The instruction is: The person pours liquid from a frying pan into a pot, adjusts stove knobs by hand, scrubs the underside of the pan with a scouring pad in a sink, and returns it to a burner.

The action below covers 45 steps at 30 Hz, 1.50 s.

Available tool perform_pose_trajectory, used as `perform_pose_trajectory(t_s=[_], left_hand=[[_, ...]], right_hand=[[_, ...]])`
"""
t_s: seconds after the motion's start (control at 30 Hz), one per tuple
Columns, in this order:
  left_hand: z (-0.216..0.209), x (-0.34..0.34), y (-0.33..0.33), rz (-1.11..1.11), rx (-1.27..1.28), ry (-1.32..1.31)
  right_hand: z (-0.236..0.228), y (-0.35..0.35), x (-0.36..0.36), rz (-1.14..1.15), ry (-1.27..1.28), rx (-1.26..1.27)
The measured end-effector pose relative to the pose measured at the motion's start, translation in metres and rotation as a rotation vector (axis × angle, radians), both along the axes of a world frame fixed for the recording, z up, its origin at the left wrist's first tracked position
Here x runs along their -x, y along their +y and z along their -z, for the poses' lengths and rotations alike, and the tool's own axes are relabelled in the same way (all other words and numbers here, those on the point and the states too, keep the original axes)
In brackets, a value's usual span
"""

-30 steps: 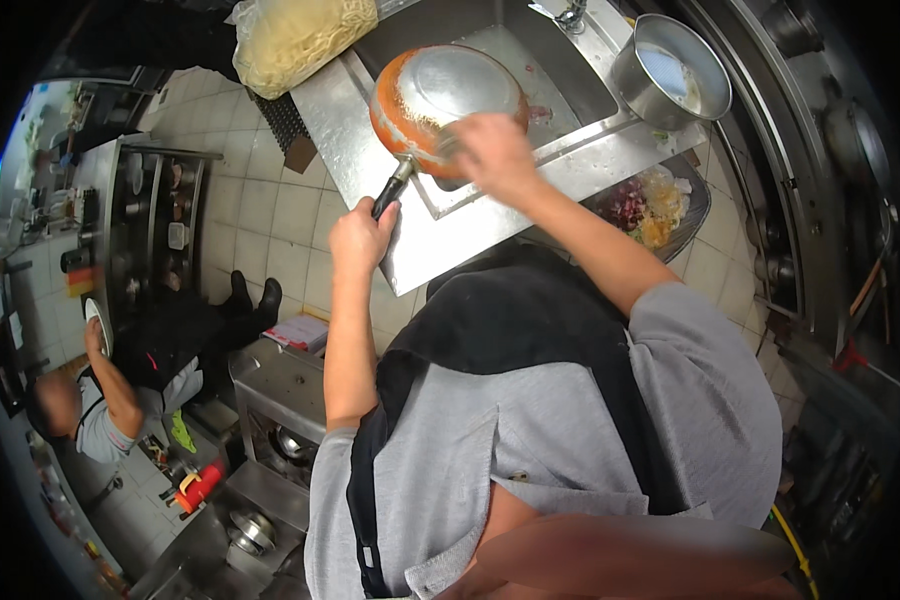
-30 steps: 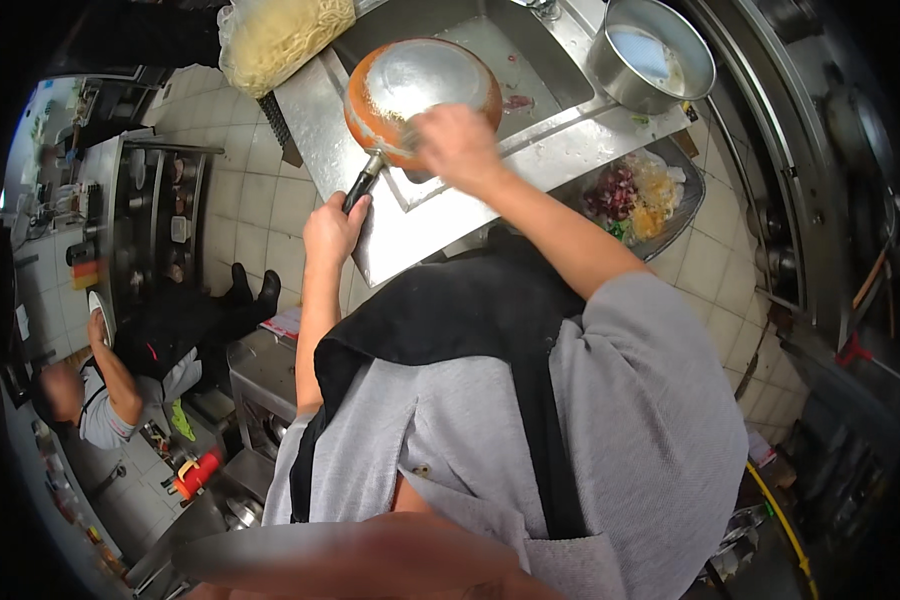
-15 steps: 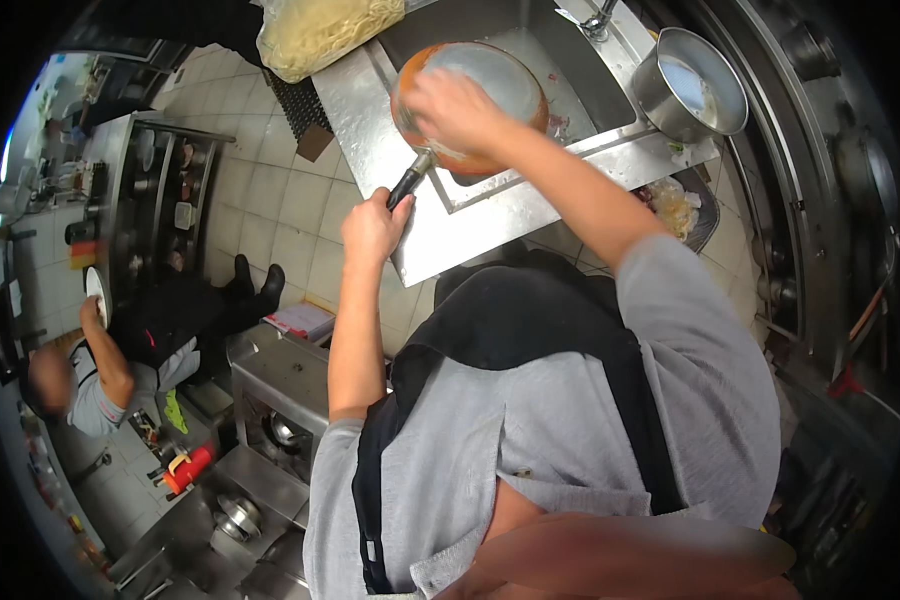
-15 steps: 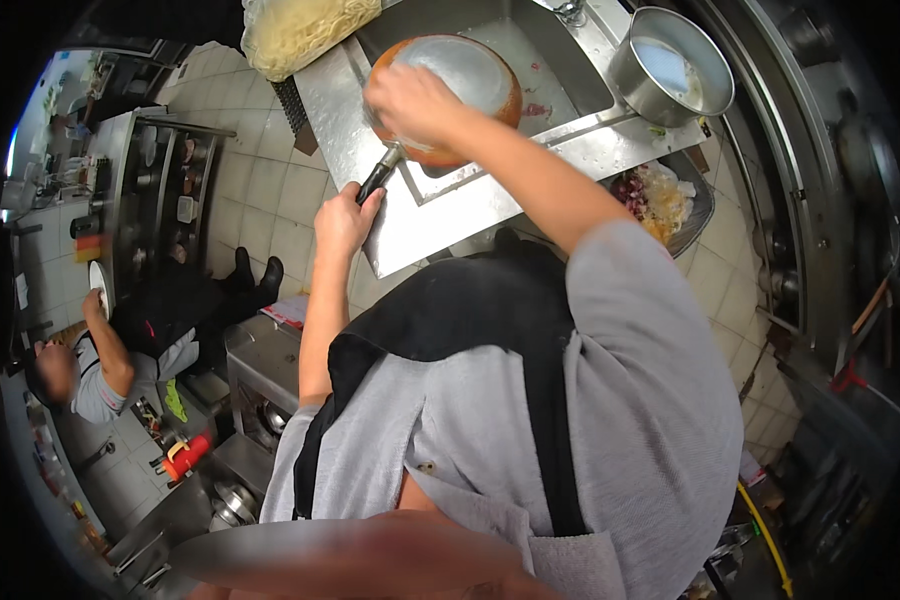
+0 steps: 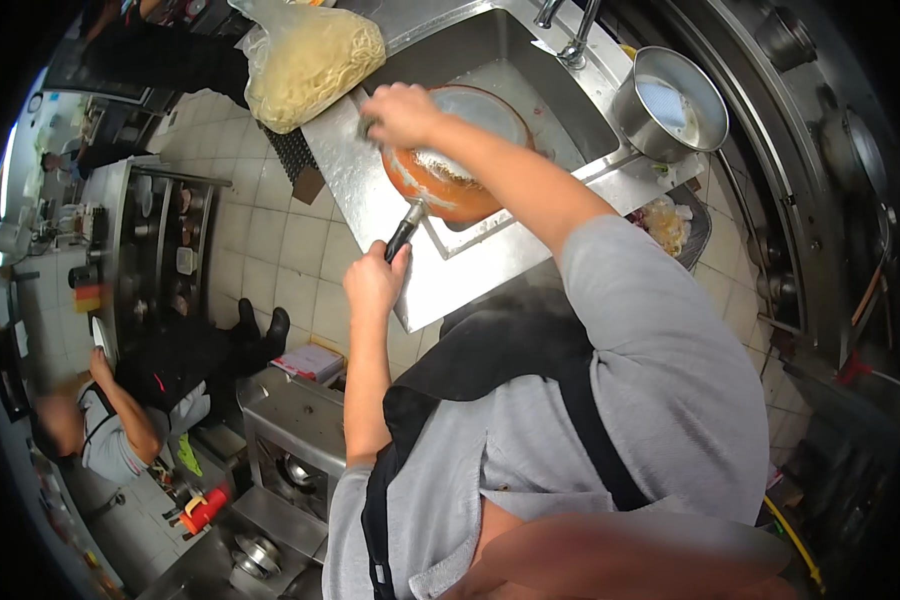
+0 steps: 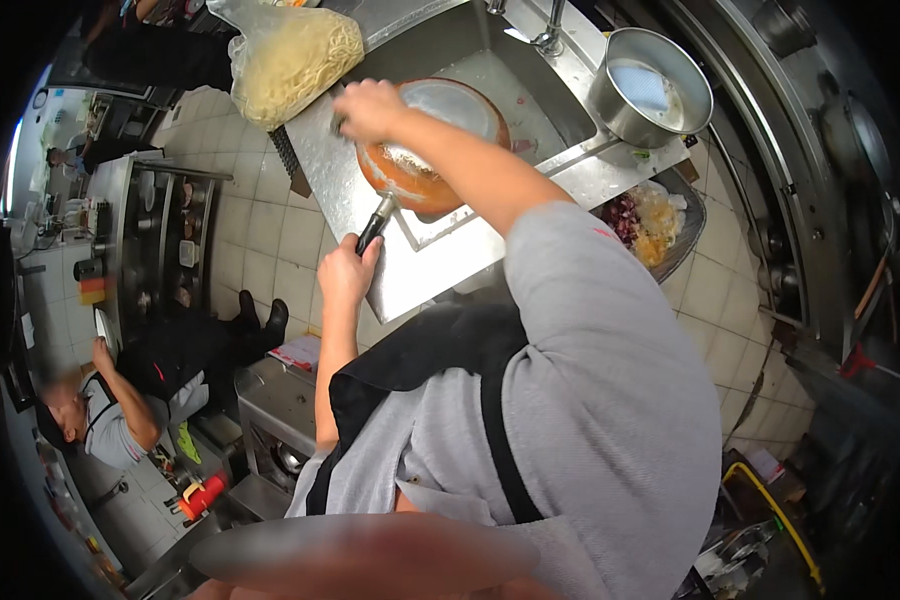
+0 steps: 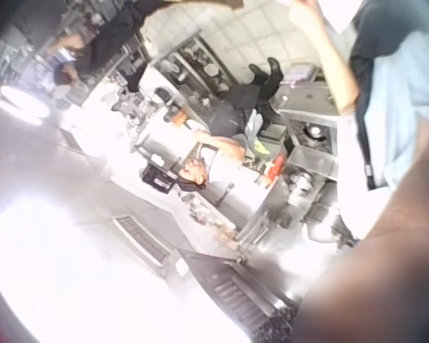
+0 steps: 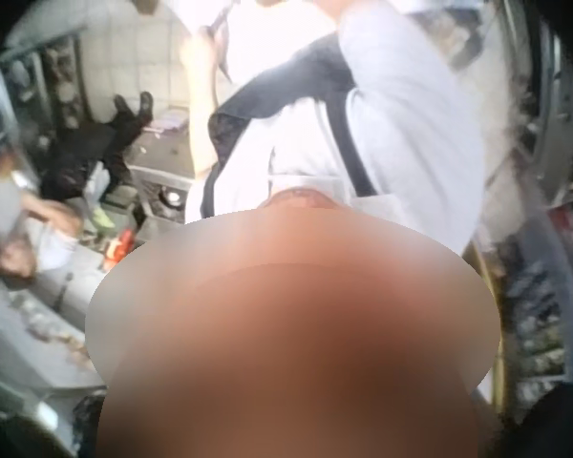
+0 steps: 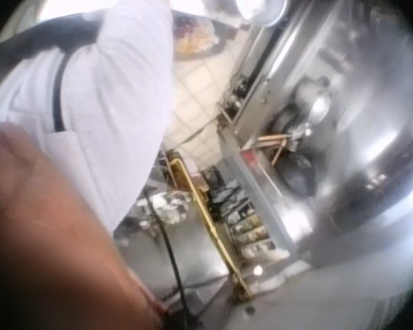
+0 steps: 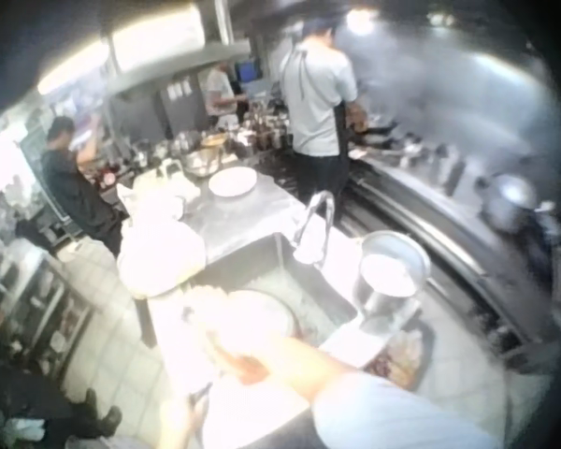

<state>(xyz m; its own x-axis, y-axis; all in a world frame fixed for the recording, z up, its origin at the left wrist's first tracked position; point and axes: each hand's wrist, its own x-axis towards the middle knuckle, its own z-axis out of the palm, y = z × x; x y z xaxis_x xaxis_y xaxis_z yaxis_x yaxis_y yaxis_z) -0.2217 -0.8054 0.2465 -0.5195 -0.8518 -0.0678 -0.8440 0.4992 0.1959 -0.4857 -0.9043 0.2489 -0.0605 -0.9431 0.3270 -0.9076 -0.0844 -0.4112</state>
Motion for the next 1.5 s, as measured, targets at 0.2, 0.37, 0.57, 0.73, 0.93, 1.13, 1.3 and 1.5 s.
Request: perform_pose_trajectory(t_s=[0.2,0.37,0.57,0.73,0.93,1.13,1.3,1.5], left_hand=[[0.006,-0.001,0.001,-0.018,-0.010,-0.018],[-0.002,-0.004,-0.004,-0.003,-0.102,0.016],[-0.005,-0.001,-0.002,0.004,-0.085,0.016],[-0.007,0.006,-0.006,0.004,-0.116,-0.001],[-0.009,-0.005,-0.007,0.000,-0.124,-0.007],[-0.004,0.007,-0.007,0.024,-0.070,-0.033],[-0.006,-0.006,-0.011,0.017,-0.119,-0.030],[-0.007,0.010,-0.013,0.050,-0.106,-0.033]], right_hand=[[0.063,0.023,0.154,0.462,-0.478,-0.374],[0.097,0.173,0.098,0.835,-0.654,-0.214],[0.038,0.171,0.013,0.469,-0.163,0.051],[0.049,0.127,0.103,0.841,-0.647,-0.220],[0.052,0.144,0.058,0.622,-0.380,-0.007],[0.107,0.114,0.152,0.817,-0.562,-0.253],[0.038,0.175,0.021,0.425,-0.214,0.132],[0.046,0.088,0.119,0.633,-0.334,-0.113]])
